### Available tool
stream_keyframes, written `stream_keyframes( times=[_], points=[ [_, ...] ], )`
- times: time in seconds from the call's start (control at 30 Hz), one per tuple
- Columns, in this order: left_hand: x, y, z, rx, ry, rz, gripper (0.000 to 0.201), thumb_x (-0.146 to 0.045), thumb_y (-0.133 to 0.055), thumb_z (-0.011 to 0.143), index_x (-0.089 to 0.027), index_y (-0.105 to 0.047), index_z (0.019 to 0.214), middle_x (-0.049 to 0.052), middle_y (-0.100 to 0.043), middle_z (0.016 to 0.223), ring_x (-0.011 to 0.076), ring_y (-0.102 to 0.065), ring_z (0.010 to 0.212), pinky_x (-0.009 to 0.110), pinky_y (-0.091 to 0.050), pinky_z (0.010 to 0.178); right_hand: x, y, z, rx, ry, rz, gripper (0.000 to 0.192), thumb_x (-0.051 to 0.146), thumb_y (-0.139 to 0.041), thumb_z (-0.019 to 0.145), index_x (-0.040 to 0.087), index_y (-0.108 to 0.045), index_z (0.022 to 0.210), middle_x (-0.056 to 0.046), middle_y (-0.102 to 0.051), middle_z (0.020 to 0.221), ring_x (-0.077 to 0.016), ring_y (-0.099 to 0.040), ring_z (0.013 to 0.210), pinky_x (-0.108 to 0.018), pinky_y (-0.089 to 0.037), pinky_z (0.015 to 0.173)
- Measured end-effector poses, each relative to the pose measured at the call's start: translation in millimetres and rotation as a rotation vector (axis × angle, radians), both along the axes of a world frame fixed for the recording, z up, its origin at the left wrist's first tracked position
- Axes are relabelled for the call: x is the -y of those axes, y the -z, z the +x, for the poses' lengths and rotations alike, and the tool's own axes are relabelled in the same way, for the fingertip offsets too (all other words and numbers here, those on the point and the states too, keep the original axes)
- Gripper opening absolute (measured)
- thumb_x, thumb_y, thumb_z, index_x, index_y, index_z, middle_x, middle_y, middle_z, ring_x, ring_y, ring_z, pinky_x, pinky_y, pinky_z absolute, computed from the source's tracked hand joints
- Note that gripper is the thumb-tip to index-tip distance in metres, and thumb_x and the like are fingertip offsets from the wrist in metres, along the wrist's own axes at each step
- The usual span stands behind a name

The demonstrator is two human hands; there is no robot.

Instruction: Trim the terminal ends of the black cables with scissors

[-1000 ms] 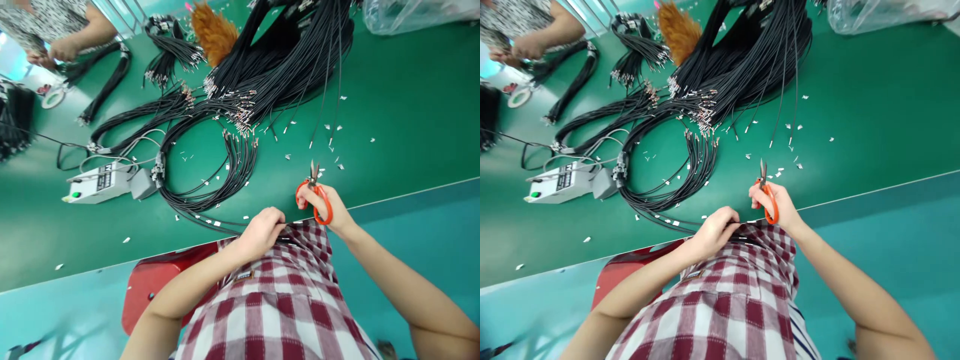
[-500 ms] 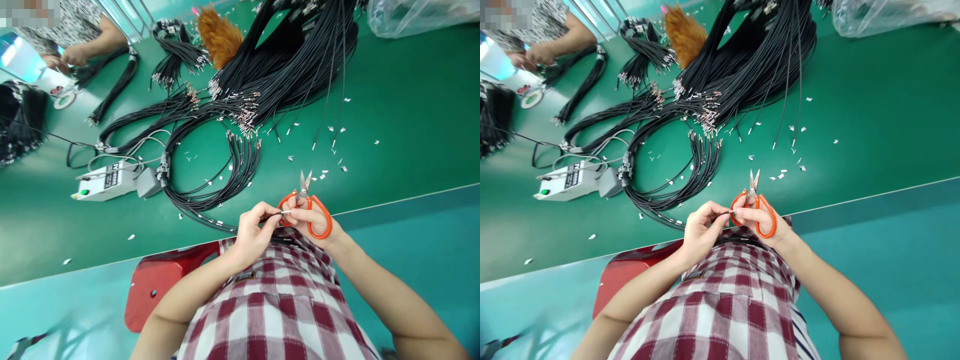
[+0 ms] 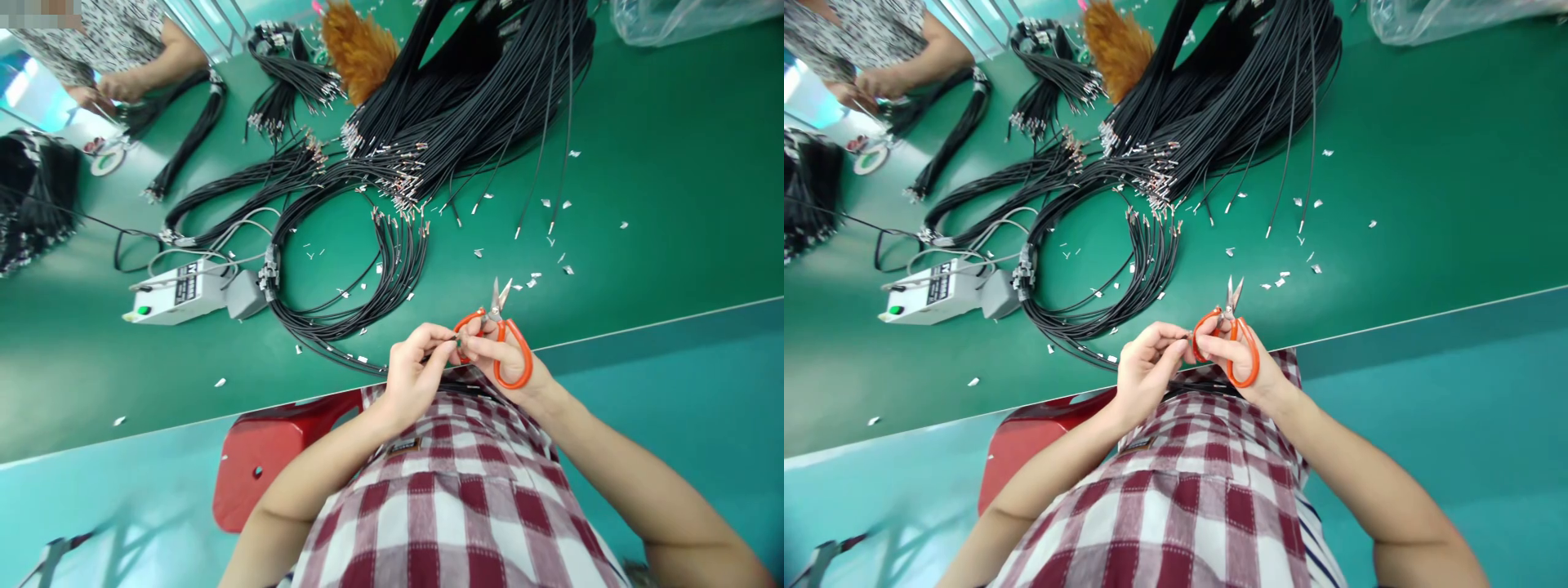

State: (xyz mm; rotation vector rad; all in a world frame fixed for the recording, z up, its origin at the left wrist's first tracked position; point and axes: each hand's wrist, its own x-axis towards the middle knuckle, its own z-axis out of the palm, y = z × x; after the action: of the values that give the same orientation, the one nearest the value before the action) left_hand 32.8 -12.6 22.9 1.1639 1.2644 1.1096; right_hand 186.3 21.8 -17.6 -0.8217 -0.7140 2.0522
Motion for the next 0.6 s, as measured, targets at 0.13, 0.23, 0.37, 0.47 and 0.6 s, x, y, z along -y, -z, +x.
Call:
stream_keyframes(
  times=[0.13, 0.23, 0.37, 0.47, 0.6],
  points=[
    [1.4, -3.7, -0.9, 0.013, 0.015, -0.005, 0.017, -0.034, -0.062, 0.094, -0.018, -0.063, 0.090, 0.001, -0.068, 0.069, 0.0119, -0.063, 0.062, 0.024, -0.052, 0.064, 1.4, 0.8, -4.2, -0.027, 0.015, -0.046, 0.018, 0.032, -0.080, 0.074, 0.020, -0.066, 0.074, 0.003, -0.054, 0.070, -0.0120, -0.050, 0.065, -0.026, -0.043, 0.065],
    [1.1, -4.4, -0.2, -0.058, -0.002, 0.025, 0.015, -0.030, -0.065, 0.091, -0.017, -0.063, 0.086, 0.001, -0.068, 0.068, 0.0116, -0.064, 0.061, 0.023, -0.052, 0.062, -2.1, -8.1, 0.0, -0.019, 0.106, 0.025, 0.019, 0.032, -0.081, 0.073, 0.022, -0.065, 0.076, 0.002, -0.054, 0.075, -0.0117, -0.047, 0.065, -0.027, -0.042, 0.066],
    [0.3, -3.2, 2.5, -0.088, -0.046, 0.046, 0.015, -0.029, -0.069, 0.088, -0.017, -0.063, 0.083, 0.001, -0.069, 0.069, 0.0119, -0.066, 0.060, 0.023, -0.053, 0.061, -6.4, -17.1, 4.3, 0.085, 0.105, 0.179, 0.019, 0.032, -0.078, 0.076, 0.022, -0.062, 0.076, 0.001, -0.053, 0.075, -0.0142, -0.048, 0.069, -0.029, -0.042, 0.068],
    [1.0, -4.3, 3.2, -0.109, -0.051, 0.088, 0.011, -0.027, -0.067, 0.089, -0.017, -0.063, 0.084, 0.001, -0.070, 0.070, 0.0117, -0.066, 0.061, 0.022, -0.054, 0.061, -4.6, -11.7, 0.6, 0.110, 0.099, 0.161, 0.019, 0.029, -0.078, 0.076, 0.022, -0.060, 0.075, 0.002, -0.052, 0.075, -0.0141, -0.049, 0.071, -0.029, -0.042, 0.070],
    [3.5, -6.7, 2.5, -0.168, -0.056, 0.144, 0.008, -0.025, -0.064, 0.091, -0.018, -0.063, 0.086, 0.001, -0.070, 0.071, 0.0114, -0.066, 0.062, 0.021, -0.053, 0.061, -1.1, -4.1, -3.4, 0.051, 0.111, 0.045, 0.022, 0.033, -0.079, 0.074, 0.022, -0.060, 0.078, 0.002, -0.052, 0.078, -0.0130, -0.047, 0.068, -0.029, -0.043, 0.069]
  ],
)
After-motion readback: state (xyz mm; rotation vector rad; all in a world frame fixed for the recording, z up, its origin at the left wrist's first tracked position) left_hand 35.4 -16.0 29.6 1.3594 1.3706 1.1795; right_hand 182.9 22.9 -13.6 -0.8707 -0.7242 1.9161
